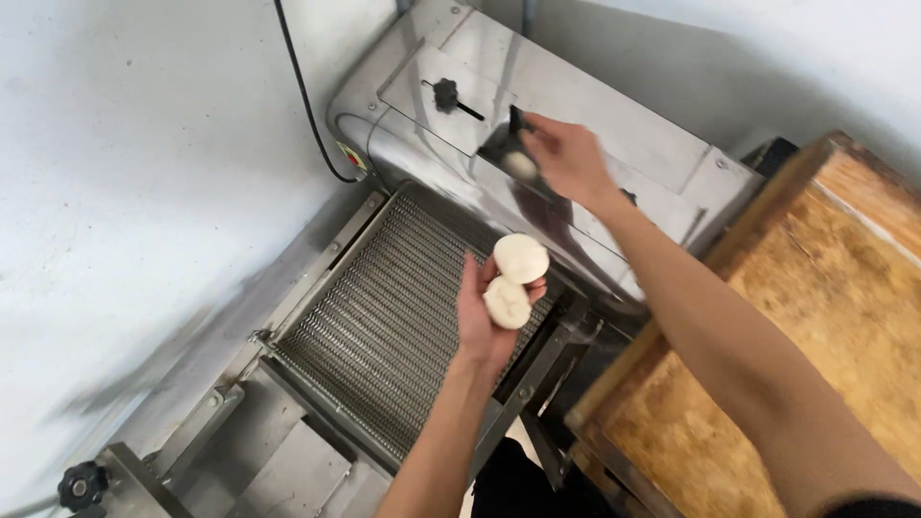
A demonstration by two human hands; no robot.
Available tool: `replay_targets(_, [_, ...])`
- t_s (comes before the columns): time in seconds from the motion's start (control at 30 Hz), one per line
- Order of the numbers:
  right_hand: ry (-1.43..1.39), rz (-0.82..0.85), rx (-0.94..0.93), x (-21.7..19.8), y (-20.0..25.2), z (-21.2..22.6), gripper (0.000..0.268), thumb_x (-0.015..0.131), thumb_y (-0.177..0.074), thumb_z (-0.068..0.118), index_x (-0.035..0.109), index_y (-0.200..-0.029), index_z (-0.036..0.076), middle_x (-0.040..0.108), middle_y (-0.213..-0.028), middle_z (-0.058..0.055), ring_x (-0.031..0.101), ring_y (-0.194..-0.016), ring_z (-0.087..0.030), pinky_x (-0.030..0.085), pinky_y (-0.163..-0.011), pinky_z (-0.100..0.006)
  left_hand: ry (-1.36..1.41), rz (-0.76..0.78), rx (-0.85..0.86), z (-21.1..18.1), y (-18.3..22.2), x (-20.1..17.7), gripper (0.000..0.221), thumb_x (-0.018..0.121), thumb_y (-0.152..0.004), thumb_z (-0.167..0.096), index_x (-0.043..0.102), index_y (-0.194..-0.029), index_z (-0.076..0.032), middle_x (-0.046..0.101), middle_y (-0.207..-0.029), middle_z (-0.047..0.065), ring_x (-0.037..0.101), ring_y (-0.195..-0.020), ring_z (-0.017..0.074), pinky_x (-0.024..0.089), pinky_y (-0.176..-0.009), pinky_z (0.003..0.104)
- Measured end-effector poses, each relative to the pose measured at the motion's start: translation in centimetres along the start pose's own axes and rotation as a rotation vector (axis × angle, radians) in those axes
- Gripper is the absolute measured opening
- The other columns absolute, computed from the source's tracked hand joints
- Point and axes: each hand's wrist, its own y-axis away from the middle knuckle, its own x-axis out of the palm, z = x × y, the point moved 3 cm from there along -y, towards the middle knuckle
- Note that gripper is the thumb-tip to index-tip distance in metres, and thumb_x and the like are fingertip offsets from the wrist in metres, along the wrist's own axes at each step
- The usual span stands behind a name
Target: Forming dough balls into baguette shapes using a dough molder machine and arranging them on perforated baking trays.
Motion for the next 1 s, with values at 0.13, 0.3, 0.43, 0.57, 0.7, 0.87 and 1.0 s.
replay_targets(0.13, [-0.335,0.22,0.263,-3.5,5.1,1.7,0.037,0.064,-0.104,0.035,0.074,-0.13,0.011,0.074,-0.112,-0.014,0.065,-0.097,-0.034,0.048,-0.076,-0.04,0.026,0.153,0.006,1.6,-5.2,1.0,0.061,0.032,-0.112,-0.052,0.054,-0.139,-0.002,0.07,-0.121,0.014,0.07,-0.103,0.0262,0.06,-0.088,0.04])
replay_targets(0.3, [-0.299,0.142,0.161,-3.7,4.8,1.8,0.047,0.073,-0.085,0.036,0.072,-0.126,0.014,0.078,-0.115,-0.009,0.077,-0.1,-0.023,0.062,-0.087,-0.035,-0.12,0.103,-0.043,3.0,-7.6,3.3,0.058,0.027,-0.107,-0.055,0.054,-0.138,-0.014,0.069,-0.11,0.009,0.069,-0.091,0.0258,0.057,-0.076,0.039])
replay_targets(0.43, [-0.081,0.106,0.111,0.2,-0.6,0.1,0.047,0.073,-0.09,0.037,0.07,-0.128,0.01,0.076,-0.107,-0.016,0.075,-0.092,-0.026,0.059,-0.084,-0.038,0.09,0.087,-0.094,4.7,-8.1,0.5,0.076,0.023,-0.111,-0.059,0.063,-0.127,0.004,0.069,-0.101,0.015,0.067,-0.085,0.0244,0.057,-0.081,0.038])
replay_targets(0.57, [-0.04,-0.058,0.029,1.1,-1.3,-0.7,0.041,0.064,-0.102,0.028,0.067,-0.136,0.004,0.072,-0.093,-0.026,0.067,-0.086,-0.036,0.054,-0.079,-0.042,0.281,0.04,-0.051,4.3,-7.3,1.3,0.077,0.024,-0.107,-0.061,0.061,-0.12,0.005,0.068,-0.104,0.017,0.066,-0.097,0.0275,0.054,-0.095,0.041])
replay_targets(0.7, [-0.27,0.194,0.238,-4.0,5.7,1.8,0.036,0.064,-0.101,0.026,0.068,-0.134,0.011,0.074,-0.112,-0.013,0.072,-0.095,-0.021,0.055,-0.084,-0.038,0.288,0.003,0.069,3.7,-8.3,3.8,0.074,0.026,-0.109,-0.061,0.057,-0.134,0.001,0.064,-0.119,0.013,0.06,-0.112,0.0255,0.049,-0.098,0.039])
replay_targets(0.87, [-0.161,0.048,0.12,-4.6,5.3,1.9,0.049,0.077,-0.083,0.023,0.07,-0.13,0.009,0.076,-0.118,-0.013,0.075,-0.098,-0.023,0.061,-0.085,-0.038,0.304,-0.039,-0.081,1.2,-6.2,9.1,0.077,0.025,-0.097,-0.068,0.031,-0.159,-0.021,0.044,-0.151,0.003,0.044,-0.136,0.0196,0.028,-0.117,0.046])
replay_targets(1.0, [-0.053,0.124,0.262,0.9,-1.1,-1.2,0.052,0.077,-0.092,0.034,0.068,-0.138,0.013,0.077,-0.118,-0.015,0.075,-0.104,-0.024,0.058,-0.093,-0.037,0.245,-0.017,-0.051,3.2,-4.4,5.6,0.085,0.025,-0.097,-0.069,0.026,-0.163,-0.015,0.04,-0.16,0.009,0.044,-0.144,0.0262,0.022,-0.122,0.053])
